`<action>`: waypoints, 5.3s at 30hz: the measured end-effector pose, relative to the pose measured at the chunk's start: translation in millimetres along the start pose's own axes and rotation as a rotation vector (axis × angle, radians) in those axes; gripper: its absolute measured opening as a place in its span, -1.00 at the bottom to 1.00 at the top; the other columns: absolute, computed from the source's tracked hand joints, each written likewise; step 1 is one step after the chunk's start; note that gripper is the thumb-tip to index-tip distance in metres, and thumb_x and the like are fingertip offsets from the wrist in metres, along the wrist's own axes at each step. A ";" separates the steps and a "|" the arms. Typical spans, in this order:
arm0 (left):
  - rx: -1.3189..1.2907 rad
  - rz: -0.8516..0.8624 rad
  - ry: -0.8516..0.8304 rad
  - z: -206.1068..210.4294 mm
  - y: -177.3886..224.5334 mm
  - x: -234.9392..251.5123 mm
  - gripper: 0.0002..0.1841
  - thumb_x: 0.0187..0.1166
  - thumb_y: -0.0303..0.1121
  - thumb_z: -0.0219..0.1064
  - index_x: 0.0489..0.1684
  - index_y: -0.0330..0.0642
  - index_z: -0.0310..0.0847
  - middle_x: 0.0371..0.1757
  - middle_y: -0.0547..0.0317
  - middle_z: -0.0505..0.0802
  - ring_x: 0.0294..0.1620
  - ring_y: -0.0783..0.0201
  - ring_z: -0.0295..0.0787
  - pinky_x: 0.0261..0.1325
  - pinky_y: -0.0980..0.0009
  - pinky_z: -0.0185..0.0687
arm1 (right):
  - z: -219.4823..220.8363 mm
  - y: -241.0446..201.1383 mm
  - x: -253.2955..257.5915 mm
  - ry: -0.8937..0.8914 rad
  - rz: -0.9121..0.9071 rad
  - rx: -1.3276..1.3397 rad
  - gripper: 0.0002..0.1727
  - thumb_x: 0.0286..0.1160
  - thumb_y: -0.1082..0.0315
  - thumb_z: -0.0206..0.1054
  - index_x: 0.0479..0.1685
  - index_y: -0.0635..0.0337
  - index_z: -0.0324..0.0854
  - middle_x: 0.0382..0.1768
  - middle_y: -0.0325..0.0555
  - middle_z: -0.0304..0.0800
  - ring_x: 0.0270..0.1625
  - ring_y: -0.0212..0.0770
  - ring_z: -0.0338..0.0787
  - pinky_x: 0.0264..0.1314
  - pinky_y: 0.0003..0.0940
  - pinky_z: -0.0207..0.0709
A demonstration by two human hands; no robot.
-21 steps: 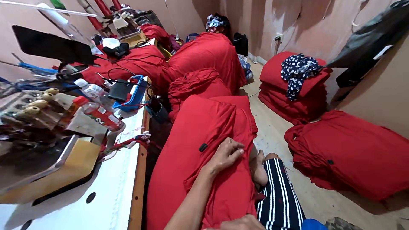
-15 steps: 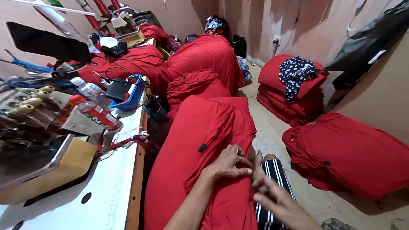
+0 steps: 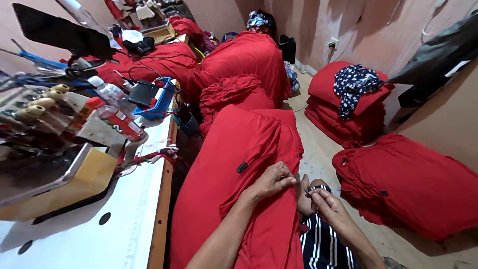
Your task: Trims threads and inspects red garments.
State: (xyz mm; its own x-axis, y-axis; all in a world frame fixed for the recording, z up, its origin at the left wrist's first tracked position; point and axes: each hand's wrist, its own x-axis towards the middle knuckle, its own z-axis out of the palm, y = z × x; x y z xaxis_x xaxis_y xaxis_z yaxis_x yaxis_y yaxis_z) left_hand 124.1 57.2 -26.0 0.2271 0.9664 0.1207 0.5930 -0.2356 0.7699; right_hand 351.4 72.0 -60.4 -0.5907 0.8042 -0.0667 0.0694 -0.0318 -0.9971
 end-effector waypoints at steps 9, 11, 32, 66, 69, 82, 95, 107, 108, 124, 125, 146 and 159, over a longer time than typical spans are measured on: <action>-0.032 -0.081 0.006 -1.0 8.9 0.1 -0.70 0.71 -0.41 0.15 -0.14 -0.54 0.71 -0.04 -0.23 0.75 0.06 0.10 0.63 0.26 0.26 0.46 | 9.5 -4.3 9.7 0.021 -0.109 -0.181 -0.72 0.62 0.21 0.23 0.04 0.26 0.58 -0.41 -0.40 0.62 -0.42 -0.61 0.55 -0.31 -0.63 0.45; -0.032 -0.092 0.001 -1.4 8.5 0.4 -0.69 0.73 -0.40 0.13 -0.14 -0.54 0.71 -0.04 -0.23 0.74 0.06 0.09 0.63 0.26 0.25 0.46 | 12.2 -6.9 10.5 0.030 -0.111 -0.210 -0.73 0.59 0.21 0.27 0.00 0.25 0.61 -0.42 -0.38 0.65 -0.43 -0.59 0.57 -0.32 -0.61 0.46; -0.069 -0.073 -0.015 -0.5 7.3 0.5 -0.70 0.71 -0.39 0.17 -0.23 -0.51 0.71 -0.10 -0.16 0.72 0.02 0.18 0.60 0.20 0.33 0.44 | 23.2 -8.0 23.9 0.091 -0.181 -0.389 -0.73 0.53 0.17 0.33 -0.22 0.21 0.76 -0.45 -0.27 0.72 -0.44 -0.43 0.63 -0.29 -0.36 0.54; -0.003 -0.079 0.221 5.6 7.9 -0.2 -0.69 0.74 -0.54 0.08 0.25 -0.49 0.67 0.23 -0.26 0.79 0.28 0.00 0.73 0.45 0.16 0.53 | 8.3 22.4 1.3 0.115 0.222 0.113 -0.89 0.69 0.42 0.17 -0.17 0.23 0.57 -0.63 -0.46 0.43 -0.68 -0.63 0.30 -0.60 -0.72 0.20; -0.023 -0.180 0.162 -5.8 9.0 -4.9 -0.71 0.75 -0.44 0.15 0.11 -0.46 0.74 0.10 -0.23 0.79 0.12 0.10 0.72 0.31 0.25 0.56 | 9.6 20.8 2.0 0.114 0.220 0.115 -0.89 0.70 0.43 0.17 -0.15 0.23 0.57 -0.64 -0.46 0.42 -0.68 -0.63 0.30 -0.60 -0.72 0.20; -0.001 0.055 0.482 2.0 -2.5 -3.5 -0.81 0.63 -0.49 0.26 -0.29 -0.48 0.68 -0.12 -0.13 0.74 -0.02 0.17 0.69 0.13 0.31 0.59 | 13.2 19.3 3.6 0.109 0.201 0.145 -0.89 0.70 0.41 0.17 -0.16 0.20 0.57 -0.65 -0.48 0.41 -0.70 -0.64 0.27 -0.63 -0.73 0.17; 0.347 -0.108 -0.259 2.8 12.2 -2.5 -0.68 0.73 -0.49 0.08 0.18 -0.25 0.79 0.52 -0.24 0.63 0.65 -0.28 0.34 0.63 -0.23 0.11 | 13.0 17.4 3.9 0.125 0.171 0.230 -0.89 0.63 0.39 0.18 -0.04 0.21 0.54 -0.63 -0.50 0.45 -0.72 -0.67 0.27 -0.68 -0.76 0.17; 0.037 0.179 0.165 -5.0 7.5 -7.3 -0.76 0.66 -0.54 0.12 -0.14 -0.45 0.75 0.13 -0.21 0.81 0.28 -0.03 0.69 0.44 0.11 0.46 | 31.8 -1.6 26.1 -0.082 0.047 0.407 -0.71 0.52 0.56 0.07 0.12 0.21 0.57 -0.47 -0.49 0.70 -0.65 -0.68 0.42 -0.59 -0.73 0.36; 0.011 0.191 0.183 -6.1 7.6 -7.9 -0.75 0.67 -0.54 0.10 -0.15 -0.45 0.75 0.15 -0.19 0.82 0.32 -0.01 0.68 0.48 0.12 0.41 | 32.4 -5.3 27.9 -0.153 0.023 0.430 -0.73 0.50 0.54 0.07 0.04 0.12 0.59 -0.50 -0.54 0.71 -0.65 -0.69 0.45 -0.57 -0.73 0.39; -0.120 -0.135 0.173 -41.6 17.3 -29.5 -0.72 0.68 -0.36 0.13 -0.15 -0.38 0.73 -0.29 0.25 0.76 -0.27 0.62 0.55 -0.07 0.59 0.46 | 28.1 -22.4 16.3 -0.286 -0.140 0.251 -0.80 0.54 0.43 0.06 -0.30 -0.06 0.56 -0.62 -0.69 0.43 -0.61 -0.75 0.32 -0.52 -0.76 0.25; -0.097 -0.110 0.140 -41.3 14.0 -29.9 -0.70 0.68 -0.32 0.14 -0.13 -0.39 0.75 -0.28 0.22 0.79 -0.26 0.61 0.57 -0.05 0.56 0.47 | 27.4 -20.6 17.7 -0.295 -0.166 0.227 -0.81 0.55 0.41 0.06 -0.27 -0.07 0.55 -0.60 -0.70 0.43 -0.60 -0.75 0.32 -0.51 -0.76 0.26; -0.478 0.042 0.013 -59.3 -9.9 -45.6 -0.89 0.38 -0.33 0.20 -0.50 0.01 0.61 -0.28 0.55 0.68 -0.12 0.66 0.59 -0.02 0.60 0.50 | 30.2 -16.8 19.2 -0.271 -0.214 0.247 -0.80 0.55 0.38 0.09 -0.32 -0.14 0.57 -0.64 -0.73 0.39 -0.63 -0.76 0.30 -0.54 -0.77 0.22; 0.286 0.120 0.571 -23.4 11.7 -58.8 -0.91 0.29 -0.42 0.44 -0.40 -0.25 0.80 -0.30 0.03 0.74 -0.15 0.17 0.66 -0.03 0.29 0.53 | 44.8 -24.0 4.9 -0.033 -0.394 -0.103 -0.84 0.49 0.39 0.18 -0.27 0.23 0.66 -0.51 -0.50 0.57 -0.51 -0.76 0.47 -0.43 -0.79 0.37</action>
State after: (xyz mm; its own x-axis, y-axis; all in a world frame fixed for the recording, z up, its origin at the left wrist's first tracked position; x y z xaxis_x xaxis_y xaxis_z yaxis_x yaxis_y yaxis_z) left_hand 99.6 0.1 -9.4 -0.0951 0.8162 0.5698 0.7891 -0.2871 0.5430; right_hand 310.9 50.1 -38.5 -0.6132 0.7238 0.3165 -0.0880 0.3356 -0.9379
